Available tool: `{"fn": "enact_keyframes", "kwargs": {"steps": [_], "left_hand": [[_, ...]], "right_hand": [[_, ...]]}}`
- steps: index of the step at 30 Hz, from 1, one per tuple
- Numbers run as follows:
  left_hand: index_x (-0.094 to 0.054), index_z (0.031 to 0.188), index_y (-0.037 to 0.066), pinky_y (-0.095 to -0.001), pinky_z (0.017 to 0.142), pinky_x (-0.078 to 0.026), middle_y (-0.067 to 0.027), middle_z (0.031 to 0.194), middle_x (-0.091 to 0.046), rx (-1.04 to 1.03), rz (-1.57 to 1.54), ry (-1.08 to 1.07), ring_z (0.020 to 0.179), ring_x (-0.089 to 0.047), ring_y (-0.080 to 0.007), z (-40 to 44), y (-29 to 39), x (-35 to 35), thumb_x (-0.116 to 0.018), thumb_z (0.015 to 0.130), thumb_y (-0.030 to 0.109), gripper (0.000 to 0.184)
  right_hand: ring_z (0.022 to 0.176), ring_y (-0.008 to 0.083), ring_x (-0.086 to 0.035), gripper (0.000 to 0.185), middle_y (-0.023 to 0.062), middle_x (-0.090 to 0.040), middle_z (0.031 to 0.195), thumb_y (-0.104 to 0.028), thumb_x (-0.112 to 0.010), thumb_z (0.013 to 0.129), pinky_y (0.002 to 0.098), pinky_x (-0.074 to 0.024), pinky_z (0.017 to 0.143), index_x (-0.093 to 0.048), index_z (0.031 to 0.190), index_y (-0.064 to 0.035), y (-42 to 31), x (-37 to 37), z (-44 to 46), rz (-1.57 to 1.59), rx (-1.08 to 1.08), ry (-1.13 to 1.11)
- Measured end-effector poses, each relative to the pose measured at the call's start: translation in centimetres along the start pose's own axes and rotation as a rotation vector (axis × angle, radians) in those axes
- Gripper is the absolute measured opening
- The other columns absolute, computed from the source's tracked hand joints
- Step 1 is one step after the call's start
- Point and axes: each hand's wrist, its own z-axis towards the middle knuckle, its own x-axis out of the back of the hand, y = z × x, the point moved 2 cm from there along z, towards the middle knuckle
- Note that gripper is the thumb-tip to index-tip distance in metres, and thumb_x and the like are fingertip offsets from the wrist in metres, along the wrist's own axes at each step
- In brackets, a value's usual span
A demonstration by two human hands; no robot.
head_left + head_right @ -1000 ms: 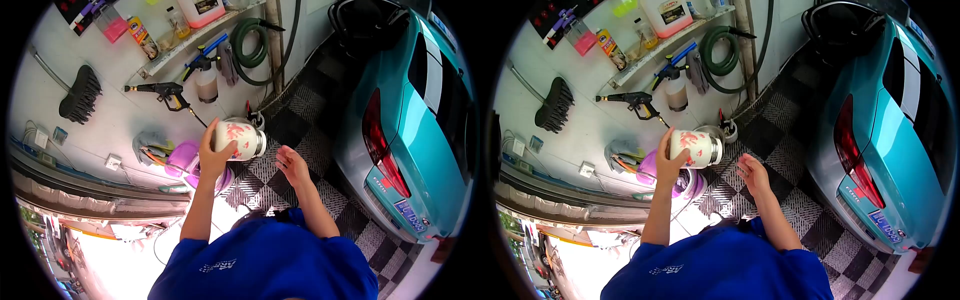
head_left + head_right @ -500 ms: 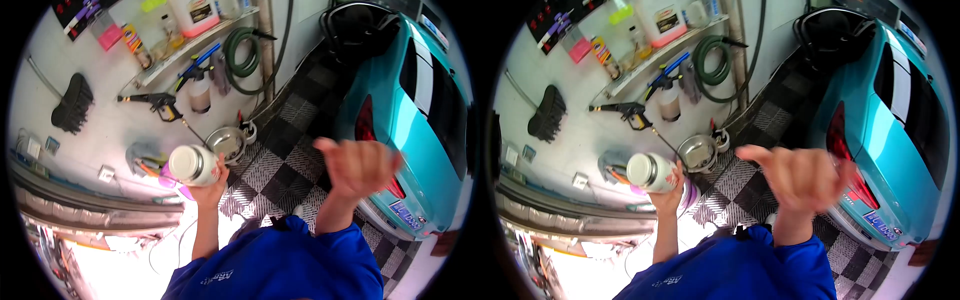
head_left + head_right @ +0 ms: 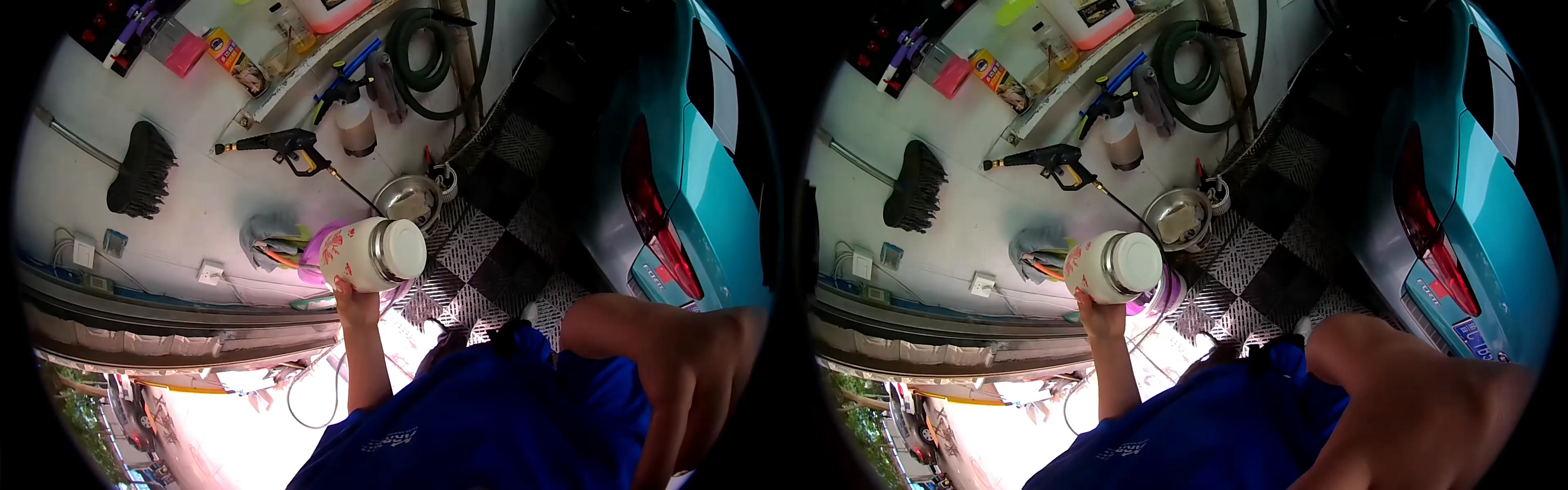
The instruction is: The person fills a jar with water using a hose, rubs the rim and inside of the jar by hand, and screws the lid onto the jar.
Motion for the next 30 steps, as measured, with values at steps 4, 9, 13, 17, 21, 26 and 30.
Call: {"fn": "enact_keyframes", "kwargs": {"steps": [4, 9, 13, 17, 21, 26, 30], "left_hand": [[-0.036, 0.142, 0.008, -0.0472, 0.110, -0.037, -0.0087, 0.141, -0.046, -0.008, 0.013, -0.026, 0.129, -0.045, -0.0271, 0.1, 0.0, -0.6, -0.075, 0.076, 0.050, 0.087], [-0.038, 0.141, 0.008, -0.0458, 0.110, -0.037, -0.0082, 0.139, -0.047, -0.021, 0.021, 0.000, 0.129, -0.046, -0.0264, 0.6, -0.1, -0.7, -0.075, 0.076, 0.049, 0.085], [-0.038, 0.140, 0.007, -0.0439, 0.107, -0.041, -0.0089, 0.137, -0.049, -0.030, 0.129, -0.009, 0.126, -0.048, -0.0253, 0.8, 0.3, -1.5, -0.077, 0.076, 0.048, 0.085], [-0.038, 0.138, -0.002, -0.0400, 0.096, -0.051, -0.0135, 0.128, -0.054, -0.131, 0.367, -0.001, 0.116, -0.057, -0.0260, 1.7, 1.2, -3.8, -0.087, 0.063, 0.048, 0.103], [-0.035, 0.142, -0.006, -0.0399, 0.097, -0.050, -0.0187, 0.133, -0.050, -0.176, 0.637, -0.103, 0.118, -0.055, -0.0273, 2.4, 2.6, -8.5, -0.091, 0.058, 0.041, 0.111], [-0.020, 0.149, 0.000, -0.0402, 0.101, -0.046, -0.0197, 0.142, -0.040, -0.357, 0.905, -0.239, 0.125, -0.049, -0.0283, 2.2, 1.5, -13.8, -0.091, 0.058, 0.029, 0.119], [-0.018, 0.150, 0.004, -0.0394, 0.103, -0.043, -0.0167, 0.139, -0.042, -0.286, 0.539, -0.233, 0.124, -0.048, -0.0262, 4.2, -1.2, -13.2, -0.090, 0.056, 0.024, 0.120]], "right_hand": [[0.055, 0.0394, -0.066, 0.030, 0.0261, -0.063, 0.059, 0.002, -0.060, 0.081, 0.0627, -0.0541, 0.053, -0.060, 0.052, 0.0078, -0.8, 0.0, -0.6, 0.086, -0.168, 0.089], [0.059, 0.0343, -0.064, 0.031, 0.0205, -0.062, 0.063, -0.008, -0.053, 0.089, 0.0604, -0.0488, 0.066, -0.060, 0.060, 0.0034, -0.4, 0.5, -0.7, 0.012, -0.179, 0.105], [0.064, 0.0280, -0.062, 0.033, 0.0140, -0.061, 0.068, -0.021, -0.046, 0.095, 0.0573, -0.0418, 0.082, -0.059, 0.070, -0.0028, 1.5, 2.0, 0.0, -0.086, 0.005, 0.058], [0.070, 0.0217, -0.060, 0.038, 0.0075, -0.060, 0.073, -0.034, -0.038, 0.101, 0.0542, -0.0348, 0.099, -0.059, 0.080, -0.0089, 4.7, 7.1, -1.2, -0.360, 0.311, 0.241], [0.126, 0.0267, -0.045, 0.066, 0.0145, -0.048, 0.134, -0.054, -0.051, 0.091, 0.0413, -0.0293, 0.109, -0.045, 0.136, -0.0057, 12.3, 16.4, -9.1, -1.010, -0.302, 0.988], [0.136, 0.0264, -0.033, 0.091, 0.0152, -0.032, 0.147, -0.040, -0.076, 0.081, 0.0382, -0.0276, 0.112, -0.025, 0.148, -0.0047, 19.8, 18.0, -13.4, -0.947, -0.438, 0.912], [0.137, 0.0243, -0.031, 0.094, 0.0146, -0.030, 0.148, -0.034, -0.078, 0.080, 0.0364, -0.0251, 0.113, -0.021, 0.149, -0.0042, 19.4, 18.2, -13.9, -0.866, -0.258, 1.028]]}}
